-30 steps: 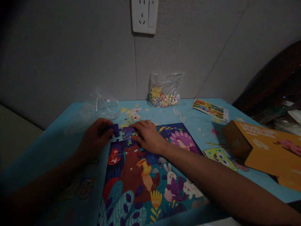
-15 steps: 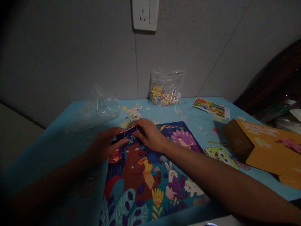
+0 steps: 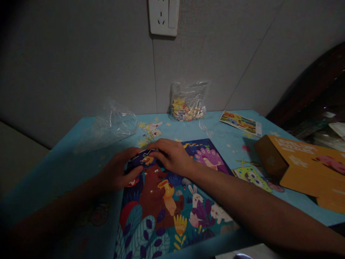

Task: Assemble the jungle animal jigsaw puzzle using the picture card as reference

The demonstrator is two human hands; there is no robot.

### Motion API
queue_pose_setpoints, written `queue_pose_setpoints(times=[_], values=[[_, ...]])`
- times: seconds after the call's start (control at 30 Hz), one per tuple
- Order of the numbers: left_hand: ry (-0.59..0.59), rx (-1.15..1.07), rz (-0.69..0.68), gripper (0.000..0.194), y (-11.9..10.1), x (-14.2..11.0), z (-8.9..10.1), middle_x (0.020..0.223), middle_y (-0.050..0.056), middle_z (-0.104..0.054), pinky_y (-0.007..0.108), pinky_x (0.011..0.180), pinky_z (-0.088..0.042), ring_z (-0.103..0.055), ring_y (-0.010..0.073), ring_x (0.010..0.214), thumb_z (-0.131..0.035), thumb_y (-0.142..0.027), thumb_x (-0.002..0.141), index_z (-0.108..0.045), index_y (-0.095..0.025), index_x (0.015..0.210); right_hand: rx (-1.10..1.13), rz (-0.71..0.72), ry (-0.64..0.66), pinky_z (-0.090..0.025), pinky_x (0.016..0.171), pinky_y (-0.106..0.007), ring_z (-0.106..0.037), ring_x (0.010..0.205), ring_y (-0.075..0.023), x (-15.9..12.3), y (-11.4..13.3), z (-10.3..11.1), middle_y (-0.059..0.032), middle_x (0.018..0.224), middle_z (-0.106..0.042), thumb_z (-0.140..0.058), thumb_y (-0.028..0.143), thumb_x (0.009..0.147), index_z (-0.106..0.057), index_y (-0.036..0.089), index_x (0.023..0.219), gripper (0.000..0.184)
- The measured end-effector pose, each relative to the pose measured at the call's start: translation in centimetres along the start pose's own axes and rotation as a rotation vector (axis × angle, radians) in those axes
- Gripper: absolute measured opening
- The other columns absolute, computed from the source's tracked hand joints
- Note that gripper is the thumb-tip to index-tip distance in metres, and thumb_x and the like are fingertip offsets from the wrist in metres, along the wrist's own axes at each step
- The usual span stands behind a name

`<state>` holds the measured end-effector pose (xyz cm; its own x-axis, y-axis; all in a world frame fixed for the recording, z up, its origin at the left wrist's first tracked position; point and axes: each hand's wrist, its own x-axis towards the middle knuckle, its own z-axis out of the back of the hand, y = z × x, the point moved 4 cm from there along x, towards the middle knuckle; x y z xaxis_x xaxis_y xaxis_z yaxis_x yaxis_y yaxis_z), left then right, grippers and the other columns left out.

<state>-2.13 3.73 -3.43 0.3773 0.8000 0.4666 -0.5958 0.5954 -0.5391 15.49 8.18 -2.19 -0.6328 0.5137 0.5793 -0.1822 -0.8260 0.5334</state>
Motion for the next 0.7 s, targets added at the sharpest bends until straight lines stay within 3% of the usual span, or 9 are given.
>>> queue_pose_setpoints(times=[0.1,0.2,0.3,0.33,0.4,0.47,0.57,0.7], values=[[0.001,0.0,0.027,0.017,0.2,0.1,-0.1,0.088,0.005,-0.071,0.03,0.073,-0.052,-0.067,0.0182,0.079,-0.06,-0.027,0.085,-0.063,-0.019,0.1,-0.069,0.012,0.038,-0.049,0.074,-0.029,-0.062,0.081,-0.0161,0.4,0.2,0.2,-0.0057,0.095,-0.067,-0.058,0.035,0.096,-0.063,0.02,0.113,0.023],[-0.063,0.034,0.137,0.013,0.9,0.1,0.3,0.077,0.003,-0.069,0.027,0.065,-0.049,-0.063,0.0157,0.067,-0.057,-0.03,0.089,-0.064,-0.019,0.089,-0.2,-0.073,0.147,-0.05,0.074,-0.032,-0.062,0.085,-0.0193,1.6,-1.0,2.1,-0.0103,0.11,-0.064,-0.069,0.044,0.087,-0.06,0.018,0.12,0.043],[-0.11,0.034,0.201,0.013,1.0,-0.1,1.0,0.07,0.001,-0.065,0.024,0.057,-0.045,-0.058,0.0126,0.059,-0.059,-0.031,0.089,-0.063,-0.018,0.087,-0.468,-0.239,0.473,-0.049,0.072,-0.035,-0.064,0.088,-0.0257,2.3,-3.5,4.6,-0.0096,0.108,-0.067,-0.083,0.051,0.066,-0.065,0.022,0.109,0.055],[-0.107,0.029,0.193,0.012,0.9,-0.1,1.2,0.069,0.0,-0.064,0.023,0.055,-0.043,-0.057,0.0117,0.058,-0.059,-0.03,0.089,-0.063,-0.018,0.087,-0.527,-0.315,0.615,-0.048,0.067,-0.034,-0.065,0.082,-0.0253,2.1,-4.4,5.2,-0.0085,0.101,-0.069,-0.087,0.049,0.061,-0.066,0.023,0.106,0.056],[-0.066,0.015,0.116,0.01,0.4,-0.2,1.2,0.067,-0.001,-0.063,0.022,0.053,-0.041,-0.053,0.0099,0.054,-0.059,-0.027,0.089,-0.063,-0.018,0.086,-0.598,-0.466,0.769,-0.046,0.061,-0.033,-0.066,0.077,-0.0251,1.7,-5.7,6.3,-0.0072,0.093,-0.07,-0.089,0.039,0.057,-0.066,0.023,0.106,0.057],[-0.014,0.0,-0.01,0.009,-0.2,-0.4,1.0,0.069,-0.001,-0.063,0.022,0.054,-0.041,-0.053,0.0094,0.056,-0.057,-0.023,0.09,-0.063,-0.018,0.086,-0.618,-0.552,0.824,-0.045,0.06,-0.032,-0.067,0.076,-0.0256,1.5,-6.1,6.6,-0.0075,0.091,-0.071,-0.087,0.034,0.059,-0.063,0.022,0.11,0.058],[0.011,-0.014,-0.141,0.009,-0.7,-0.6,0.8,0.075,0.002,-0.066,0.024,0.06,-0.045,-0.058,0.0111,0.064,-0.056,-0.017,0.09,-0.064,-0.017,0.092,-0.627,-0.559,0.856,-0.045,0.066,-0.033,-0.066,0.085,-0.028,1.5,-5.5,6.2,-0.0107,0.097,-0.07,-0.083,0.034,0.065,-0.061,0.019,0.113,0.055],[0.001,-0.021,-0.099,0.01,-0.6,-0.5,0.9,0.073,0.002,-0.065,0.022,0.056,-0.043,-0.055,0.0098,0.059,-0.056,-0.018,0.091,-0.065,-0.015,0.09,-0.657,-0.523,0.824,-0.045,0.076,-0.034,-0.063,0.097,-0.0301,1.7,-5.0,6.1,-0.0158,0.11,-0.064,-0.082,0.034,0.066,-0.059,0.015,0.11,0.052]])
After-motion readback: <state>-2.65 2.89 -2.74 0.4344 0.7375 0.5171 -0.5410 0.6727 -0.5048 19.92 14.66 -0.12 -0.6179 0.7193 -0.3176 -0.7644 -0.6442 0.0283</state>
